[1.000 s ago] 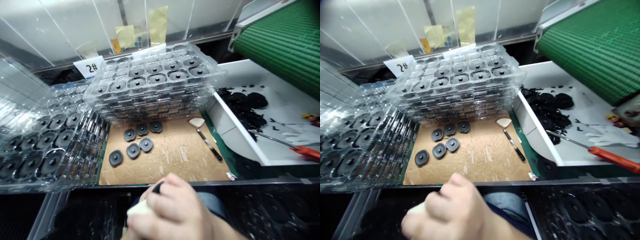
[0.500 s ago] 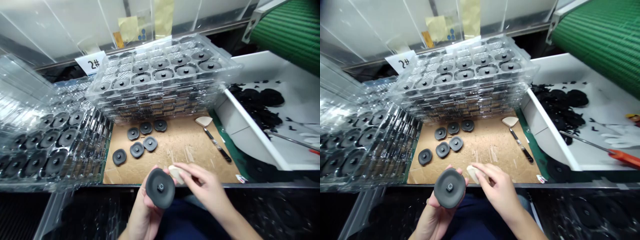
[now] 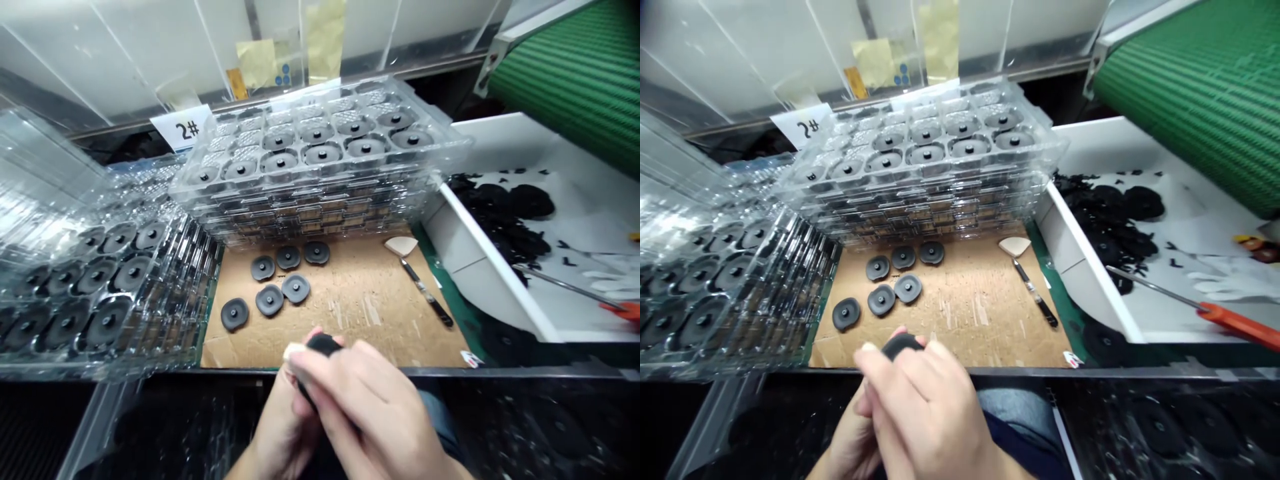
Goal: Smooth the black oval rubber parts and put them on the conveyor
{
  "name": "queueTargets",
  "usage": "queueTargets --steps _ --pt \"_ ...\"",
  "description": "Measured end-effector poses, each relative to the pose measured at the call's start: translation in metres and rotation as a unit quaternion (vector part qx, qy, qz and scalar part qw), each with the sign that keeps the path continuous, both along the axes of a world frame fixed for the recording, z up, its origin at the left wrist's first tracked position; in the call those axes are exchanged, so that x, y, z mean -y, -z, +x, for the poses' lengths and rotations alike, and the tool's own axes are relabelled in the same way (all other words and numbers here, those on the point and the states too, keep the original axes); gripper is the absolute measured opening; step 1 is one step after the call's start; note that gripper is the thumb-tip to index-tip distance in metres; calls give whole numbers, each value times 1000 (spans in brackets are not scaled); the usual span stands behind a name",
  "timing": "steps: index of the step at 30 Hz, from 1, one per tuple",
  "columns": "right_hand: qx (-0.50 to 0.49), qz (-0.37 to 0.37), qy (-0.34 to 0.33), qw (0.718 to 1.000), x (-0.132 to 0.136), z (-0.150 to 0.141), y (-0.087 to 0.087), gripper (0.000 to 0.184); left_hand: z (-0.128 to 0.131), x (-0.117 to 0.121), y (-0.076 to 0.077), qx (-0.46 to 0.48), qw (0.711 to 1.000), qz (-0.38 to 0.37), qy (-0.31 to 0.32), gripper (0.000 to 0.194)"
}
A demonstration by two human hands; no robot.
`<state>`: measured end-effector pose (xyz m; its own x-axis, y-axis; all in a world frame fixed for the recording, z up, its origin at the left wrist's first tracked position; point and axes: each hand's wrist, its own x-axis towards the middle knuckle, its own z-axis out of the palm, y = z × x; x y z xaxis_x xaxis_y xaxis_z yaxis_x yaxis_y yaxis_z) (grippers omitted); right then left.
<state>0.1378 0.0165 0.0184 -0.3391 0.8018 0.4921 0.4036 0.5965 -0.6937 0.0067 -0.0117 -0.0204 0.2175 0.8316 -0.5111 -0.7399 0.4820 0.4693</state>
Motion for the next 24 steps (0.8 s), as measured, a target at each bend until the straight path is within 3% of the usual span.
queueTargets --steps 2,4,6,8,10,12,14,17,21,23,24 --pt "31 -48 -52 997 4 12 -1 26 -3 -1 -6 0 1000 4 4 59" --pt "88 -82 -50 992 6 24 -3 24 -6 -1 -9 6 1000 -2 7 59" --pt "141 -60 -18 988 5 29 -6 26 -8 -1 -10 16 1000 -12 8 63" --pt "141 15 -14 990 -2 26 -9 26 -7 1 -9 21 999 -39 27 55" --pt "87 69 -74 991 -13 21 -9 28 -7 3 -8 15 998 -48 46 48" --pt "53 45 -124 990 -26 20 -5 30 -9 4 -7 9 998 -25 53 49" --pt "83 -22 -93 992 -33 26 8 31 -12 4 -5 35 998 8 48 58" --pt "103 -93 -15 990 -29 36 46 31 -18 4 1 93 995 14 41 56" --pt "102 -186 -44 976 -8 39 100 28 -21 5 8 130 990 5 49 52" --pt "109 -199 -41 973 -2 40 104 26 -19 5 9 142 988 10 59 52" --pt "105 -202 -25 973 -1 42 98 26 -18 4 8 145 987 17 62 52"
